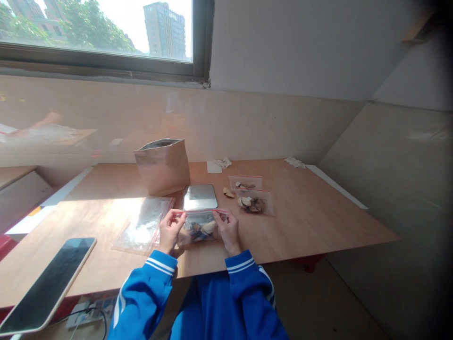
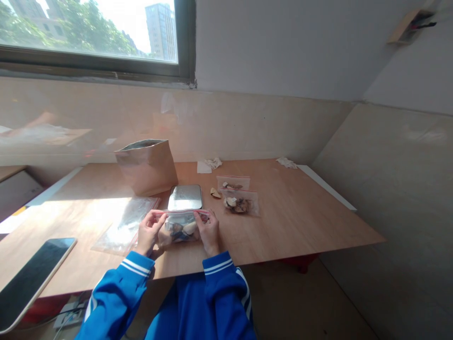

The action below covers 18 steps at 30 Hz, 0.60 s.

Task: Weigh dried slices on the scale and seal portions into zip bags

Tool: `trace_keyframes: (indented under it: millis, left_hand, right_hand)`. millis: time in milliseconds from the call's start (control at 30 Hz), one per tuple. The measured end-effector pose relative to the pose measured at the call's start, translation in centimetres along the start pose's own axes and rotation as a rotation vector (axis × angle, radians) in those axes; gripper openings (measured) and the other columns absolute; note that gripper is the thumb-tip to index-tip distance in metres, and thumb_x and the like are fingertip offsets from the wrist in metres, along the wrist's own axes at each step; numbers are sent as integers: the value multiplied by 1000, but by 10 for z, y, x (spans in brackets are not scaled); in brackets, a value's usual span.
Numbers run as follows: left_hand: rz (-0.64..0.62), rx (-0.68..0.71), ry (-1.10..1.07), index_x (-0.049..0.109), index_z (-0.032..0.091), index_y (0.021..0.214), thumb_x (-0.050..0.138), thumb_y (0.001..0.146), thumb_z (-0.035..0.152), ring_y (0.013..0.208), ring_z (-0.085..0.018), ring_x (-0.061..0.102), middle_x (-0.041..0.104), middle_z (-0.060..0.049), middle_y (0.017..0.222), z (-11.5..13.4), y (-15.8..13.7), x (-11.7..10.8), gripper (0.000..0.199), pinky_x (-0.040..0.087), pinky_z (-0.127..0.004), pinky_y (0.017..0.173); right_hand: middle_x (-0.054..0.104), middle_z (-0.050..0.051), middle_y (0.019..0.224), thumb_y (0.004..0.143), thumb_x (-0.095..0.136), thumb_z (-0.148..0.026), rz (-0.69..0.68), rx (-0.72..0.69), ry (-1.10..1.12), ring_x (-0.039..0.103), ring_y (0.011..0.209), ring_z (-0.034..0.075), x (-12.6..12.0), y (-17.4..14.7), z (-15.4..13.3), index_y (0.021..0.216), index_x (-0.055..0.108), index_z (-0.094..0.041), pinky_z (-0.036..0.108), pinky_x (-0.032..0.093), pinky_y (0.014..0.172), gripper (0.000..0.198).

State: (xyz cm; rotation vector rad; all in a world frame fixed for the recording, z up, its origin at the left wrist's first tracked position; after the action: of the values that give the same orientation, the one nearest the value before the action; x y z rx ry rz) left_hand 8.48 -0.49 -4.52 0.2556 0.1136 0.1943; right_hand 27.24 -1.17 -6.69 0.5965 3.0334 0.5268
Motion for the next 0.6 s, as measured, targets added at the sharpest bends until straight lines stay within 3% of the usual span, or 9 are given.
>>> trace_keyframes:
  millis: [233,500,600]
  left_hand:
    - [-168,-89,-83,63,17,90,67,75,49,76,-17,63,67,-3,80,2,-1,0,35,48,-25,70]
    - [-164,-34,-22,66,17,88,70,73,44,81,-17,63,68,-4,85,-3,1,1,30,48,-26,75]
    - [-145,-34,-27,67,17,87,72,72,42,80,-16,63,68,-4,87,-5,1,0,30,48,-25,75]
  right_hand:
    - [64,4,80,79,66,-39,-28,39,109,61,76,18,-1,-1,3,83,66,-16,30,49,72,24]
    - [63,6,100,83,63,-38,-93,-20,32,60,94,20,-3,-2,-2,100,68,-19,31,48,84,26]
    - [62,6,97,80,66,-41,-107,-1,-3,58,96,21,-3,-2,-1,95,69,-19,31,48,84,27]
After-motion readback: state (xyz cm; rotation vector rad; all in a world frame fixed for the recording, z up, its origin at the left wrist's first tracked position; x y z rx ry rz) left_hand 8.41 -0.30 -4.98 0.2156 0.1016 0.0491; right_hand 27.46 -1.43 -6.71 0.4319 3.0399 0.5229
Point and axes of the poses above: each hand's wrist, its own y-axis towards the middle knuckle, its own x-axis out of the palm, z = x × y, the point moved 1 cm from there along y, towards the middle knuckle
